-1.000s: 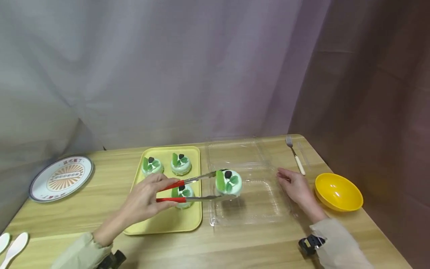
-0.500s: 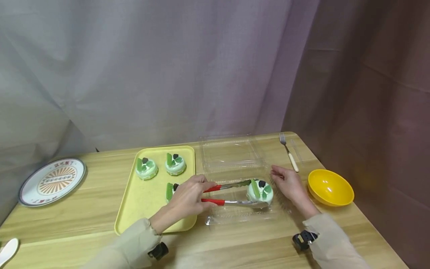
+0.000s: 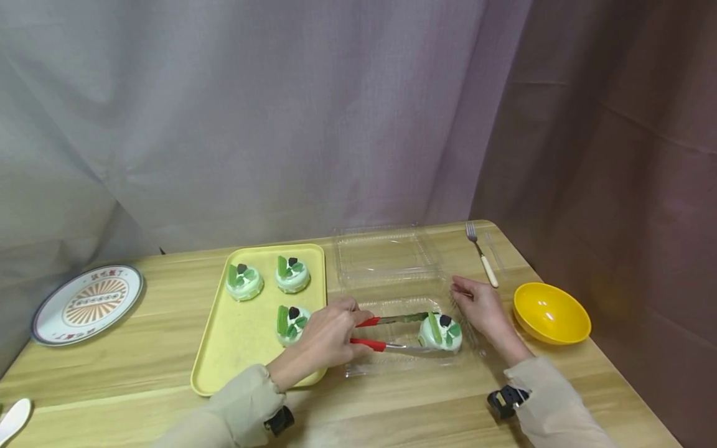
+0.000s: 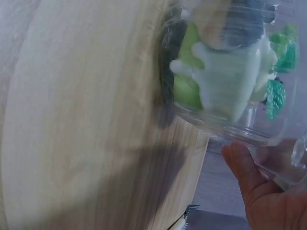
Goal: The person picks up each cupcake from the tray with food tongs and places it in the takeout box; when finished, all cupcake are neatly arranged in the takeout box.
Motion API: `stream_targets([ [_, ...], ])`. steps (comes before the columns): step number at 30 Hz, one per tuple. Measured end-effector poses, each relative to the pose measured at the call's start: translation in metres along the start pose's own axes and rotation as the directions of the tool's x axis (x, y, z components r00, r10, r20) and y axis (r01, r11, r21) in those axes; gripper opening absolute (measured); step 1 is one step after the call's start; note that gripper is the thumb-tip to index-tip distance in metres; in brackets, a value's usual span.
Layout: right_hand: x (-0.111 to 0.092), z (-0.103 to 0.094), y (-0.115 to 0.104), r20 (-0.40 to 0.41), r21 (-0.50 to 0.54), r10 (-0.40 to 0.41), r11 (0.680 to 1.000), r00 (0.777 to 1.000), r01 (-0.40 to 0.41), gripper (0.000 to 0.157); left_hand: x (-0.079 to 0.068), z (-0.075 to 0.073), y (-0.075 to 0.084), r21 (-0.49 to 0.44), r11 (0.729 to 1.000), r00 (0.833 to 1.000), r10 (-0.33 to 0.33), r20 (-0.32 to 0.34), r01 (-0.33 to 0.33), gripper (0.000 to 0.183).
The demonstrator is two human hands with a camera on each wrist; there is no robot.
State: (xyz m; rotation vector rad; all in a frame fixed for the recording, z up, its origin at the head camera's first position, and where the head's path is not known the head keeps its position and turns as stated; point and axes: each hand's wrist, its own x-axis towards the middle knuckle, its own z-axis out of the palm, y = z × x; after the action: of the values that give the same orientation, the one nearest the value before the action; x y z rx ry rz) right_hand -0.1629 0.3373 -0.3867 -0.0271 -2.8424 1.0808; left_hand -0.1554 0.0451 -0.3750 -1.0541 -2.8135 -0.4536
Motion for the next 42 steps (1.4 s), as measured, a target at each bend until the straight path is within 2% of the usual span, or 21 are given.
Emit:
stream_targets([
  [9,0.001,0.002,0.0,-0.003,0.001,0.006,1.0,1.0,-0.006,0.04,0.0,-0.001,0.002,0.023,0.999,0.999,0.024,0.02,-0.025,0.049],
  [17,0.002,0.003,0.0,-0.005,-0.002,-0.011,1.0,1.0,0.011,0.039,0.0,-0.003,0.001,0.029,0.999,0.999,-0.015,0.029,0.015,0.053],
  [25,0.003,0.004,0.001,0.004,0.002,-0.002,1.0,1.0,0.002,0.04,0.001,-0.009,-0.003,-0.06,0.996,0.996,-0.058,0.068,0.062,0.055],
  [30,0.003,0.005,0.001,0.006,-0.004,0.003,1.0,1.0,-0.003,0.04,-0.004,-0.02,-0.007,-0.13,0.989,0.996,-0.066,0.067,0.075,0.059],
  [33,0.001,0.004,0.002,0.0,-0.015,-0.004,1.0,1.0,0.004,0.04,-0.015,-0.033,-0.014,-0.194,0.978,0.997,-0.074,0.031,0.078,0.062],
  [36,0.001,0.003,0.003,-0.01,-0.032,-0.019,0.999,1.0,0.019,0.039,-0.036,-0.049,-0.031,-0.276,0.958,0.995,-0.094,-0.025,0.083,0.064],
  [39,0.001,0.002,0.003,-0.014,-0.045,-0.029,0.999,0.999,0.028,0.039,-0.064,-0.065,-0.061,-0.323,0.942,0.989,-0.125,-0.084,0.092,0.065],
  [42,0.0,0.002,0.003,-0.008,-0.048,-0.026,0.999,1.0,0.026,0.039,-0.096,-0.078,-0.098,-0.339,0.934,0.982,-0.158,-0.102,0.115,0.061],
])
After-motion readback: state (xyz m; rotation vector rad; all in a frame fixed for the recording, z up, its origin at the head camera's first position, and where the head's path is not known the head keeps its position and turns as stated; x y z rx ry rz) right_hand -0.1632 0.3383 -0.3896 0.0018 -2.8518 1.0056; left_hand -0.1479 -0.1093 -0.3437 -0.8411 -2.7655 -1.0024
